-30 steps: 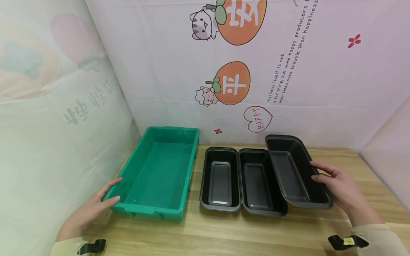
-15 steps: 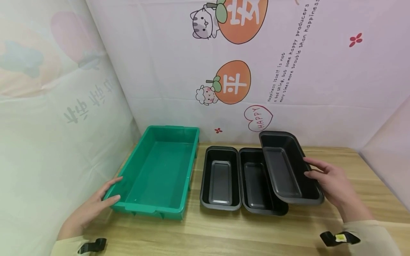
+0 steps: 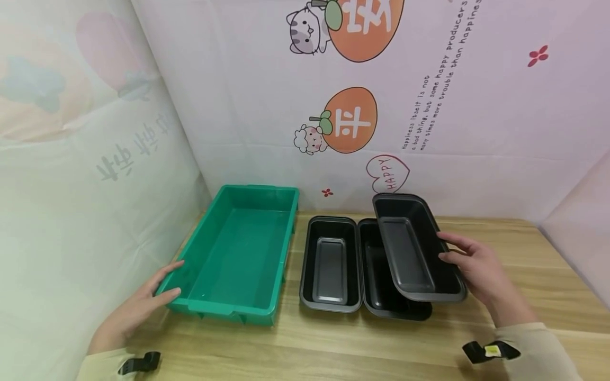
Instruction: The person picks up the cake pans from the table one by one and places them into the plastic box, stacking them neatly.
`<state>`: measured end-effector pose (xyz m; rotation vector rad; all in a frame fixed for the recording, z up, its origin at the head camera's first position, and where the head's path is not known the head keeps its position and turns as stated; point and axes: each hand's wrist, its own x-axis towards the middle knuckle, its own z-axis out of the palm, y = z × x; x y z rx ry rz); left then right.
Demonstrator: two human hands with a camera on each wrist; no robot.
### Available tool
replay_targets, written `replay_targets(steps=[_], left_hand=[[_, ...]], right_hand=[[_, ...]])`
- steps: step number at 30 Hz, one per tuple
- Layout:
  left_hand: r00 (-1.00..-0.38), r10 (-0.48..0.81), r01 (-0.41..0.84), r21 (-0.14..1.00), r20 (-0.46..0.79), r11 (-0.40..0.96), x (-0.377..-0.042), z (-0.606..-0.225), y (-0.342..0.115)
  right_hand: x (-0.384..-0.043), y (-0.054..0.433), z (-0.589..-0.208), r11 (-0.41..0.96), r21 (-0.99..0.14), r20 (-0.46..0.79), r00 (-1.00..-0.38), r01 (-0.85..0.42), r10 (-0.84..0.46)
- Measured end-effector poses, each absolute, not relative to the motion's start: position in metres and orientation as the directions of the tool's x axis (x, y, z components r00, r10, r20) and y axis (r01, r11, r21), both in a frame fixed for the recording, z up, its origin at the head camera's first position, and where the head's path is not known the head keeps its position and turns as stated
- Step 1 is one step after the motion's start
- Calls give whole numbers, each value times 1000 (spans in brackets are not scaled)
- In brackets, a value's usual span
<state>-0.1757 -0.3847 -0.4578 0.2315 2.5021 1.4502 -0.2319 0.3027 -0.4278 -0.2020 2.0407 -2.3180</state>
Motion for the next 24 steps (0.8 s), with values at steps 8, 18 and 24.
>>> replay_targets(steps=[8,18,24], left_hand=[[-960,252,23,869,-118,494,-176,-457,-383],[-963,251,36,874,-100,485,-175,-457,-384],[-962,255,36,879,-98,476,-174,-459,-384]], right_hand=[[-233,290,-425,-96,-994,71,-989,-59,-130],[-234,272,-422,-60,-996,78,-989,-71,-128],[-233,264,-424,-68,-995,76,-988,-67,-134]])
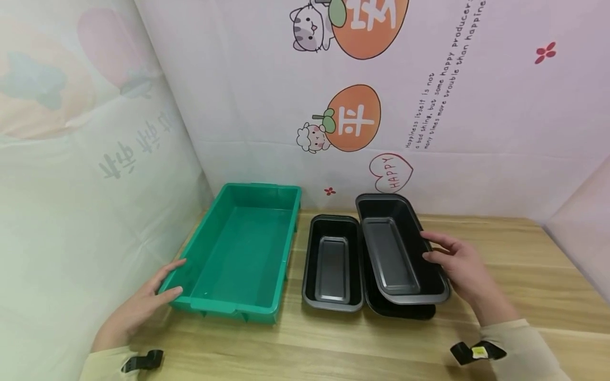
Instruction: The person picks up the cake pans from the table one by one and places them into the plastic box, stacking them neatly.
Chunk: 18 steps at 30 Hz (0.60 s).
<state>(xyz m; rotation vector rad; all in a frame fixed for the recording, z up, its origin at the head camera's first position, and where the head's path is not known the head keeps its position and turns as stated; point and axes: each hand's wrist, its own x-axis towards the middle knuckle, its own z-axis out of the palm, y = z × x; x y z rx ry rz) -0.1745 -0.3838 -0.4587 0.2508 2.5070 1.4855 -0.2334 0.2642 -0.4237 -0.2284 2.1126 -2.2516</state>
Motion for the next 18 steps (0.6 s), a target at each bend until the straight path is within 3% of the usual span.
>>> replay_targets(steps=[18], left_hand=[[-963,252,31,883,-99,469,-174,-459,-383]], right_hand=[[-235,235,-423,-4,-999,34,-990,-34,-135]])
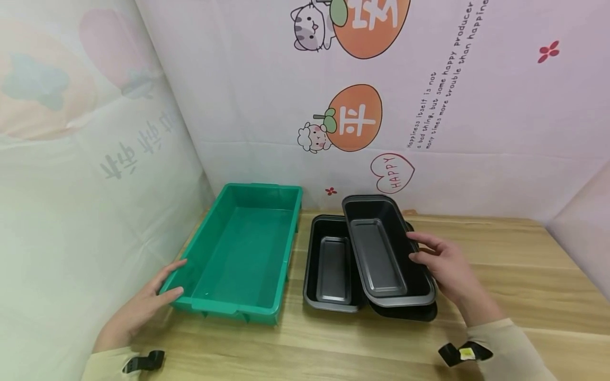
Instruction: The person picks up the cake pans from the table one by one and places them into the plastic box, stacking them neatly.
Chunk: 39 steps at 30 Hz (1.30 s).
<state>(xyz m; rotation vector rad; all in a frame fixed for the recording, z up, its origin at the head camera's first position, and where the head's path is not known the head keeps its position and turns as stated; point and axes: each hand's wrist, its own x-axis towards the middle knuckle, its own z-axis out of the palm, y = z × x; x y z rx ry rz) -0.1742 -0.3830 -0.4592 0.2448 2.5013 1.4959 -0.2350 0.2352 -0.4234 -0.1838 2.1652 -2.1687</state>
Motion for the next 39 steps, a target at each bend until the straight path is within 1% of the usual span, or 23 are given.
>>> replay_targets(steps=[9,13,20,30,33,39], left_hand=[[-964,247,32,879,-99,476,-175,-459,-383],[-964,243,23,880,-105,474,-175,-460,-384],[-966,242,36,882,-90,470,-175,-463,-385],[-967,233,24,873,-103,487,-175,-462,-384],[-967,237,32,878,-94,478,-175,-462,-384],[-966,241,31,881,-95,472,-178,-464,-386]], right_hand=[[-236,221,-418,60,-998,-4,-993,-2,-115],[-234,213,-415,40,-999,-13,-993,8,-117],[-235,200,-416,48,-999,-9,-993,3,-121],[-236,179,-419,119,-993,-24,-993,10,-119],[-234,172,-416,117,-993,-28,-993,15,-116],[-234,155,-411,71,-997,-40,-992,31,-120]])
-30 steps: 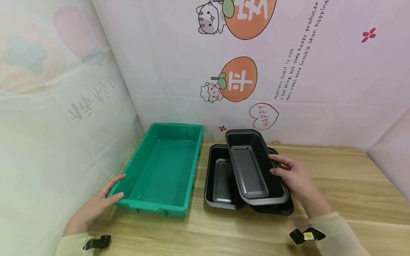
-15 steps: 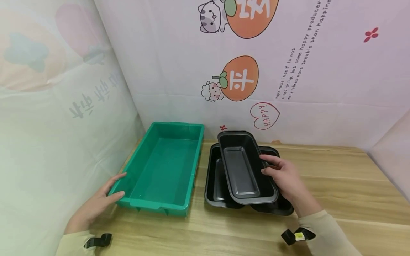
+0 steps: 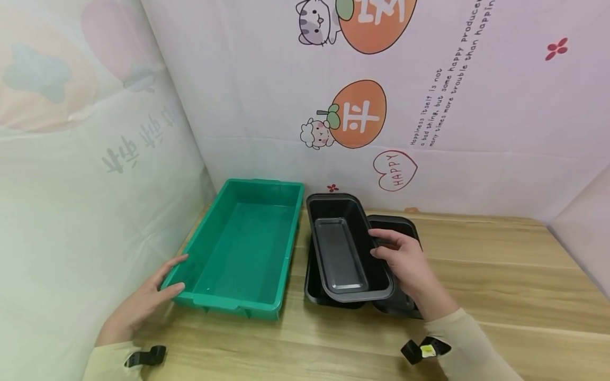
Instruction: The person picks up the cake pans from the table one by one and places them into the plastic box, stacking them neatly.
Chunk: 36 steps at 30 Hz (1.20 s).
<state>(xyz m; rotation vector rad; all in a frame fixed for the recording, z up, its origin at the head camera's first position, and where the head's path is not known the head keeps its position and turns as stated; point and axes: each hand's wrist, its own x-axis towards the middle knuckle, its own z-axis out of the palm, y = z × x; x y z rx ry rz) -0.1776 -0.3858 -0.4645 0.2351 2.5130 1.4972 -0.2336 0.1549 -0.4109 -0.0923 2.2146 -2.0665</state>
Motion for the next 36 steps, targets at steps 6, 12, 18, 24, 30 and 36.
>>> replay_targets(steps=[6,12,18,24,30,36], left_hand=[[-965,242,27,881,-100,472,-178,-466,-388],[-964,256,53,890,-73,453,-180,-465,-387],[-963,263,66,894,-59,443,-181,-465,-388],[-965,256,68,890,-57,451,-180,-464,-389],[-966,256,79,886,-46,457,-181,-463,-388],[-967,242,47,879,-78,474,-177,-462,-387]], right_hand=[[-236,135,-408,79,-997,-35,-992,26,-120],[-235,119,-404,88,-995,-59,-994,50,-95],[-234,106,-407,87,-994,-78,-994,71,-80],[-233,95,-407,61,-996,-69,-994,64,-81],[-232,83,-403,5,-999,-49,-996,48,-78],[-229,68,-404,-38,-996,-76,-994,79,-75]])
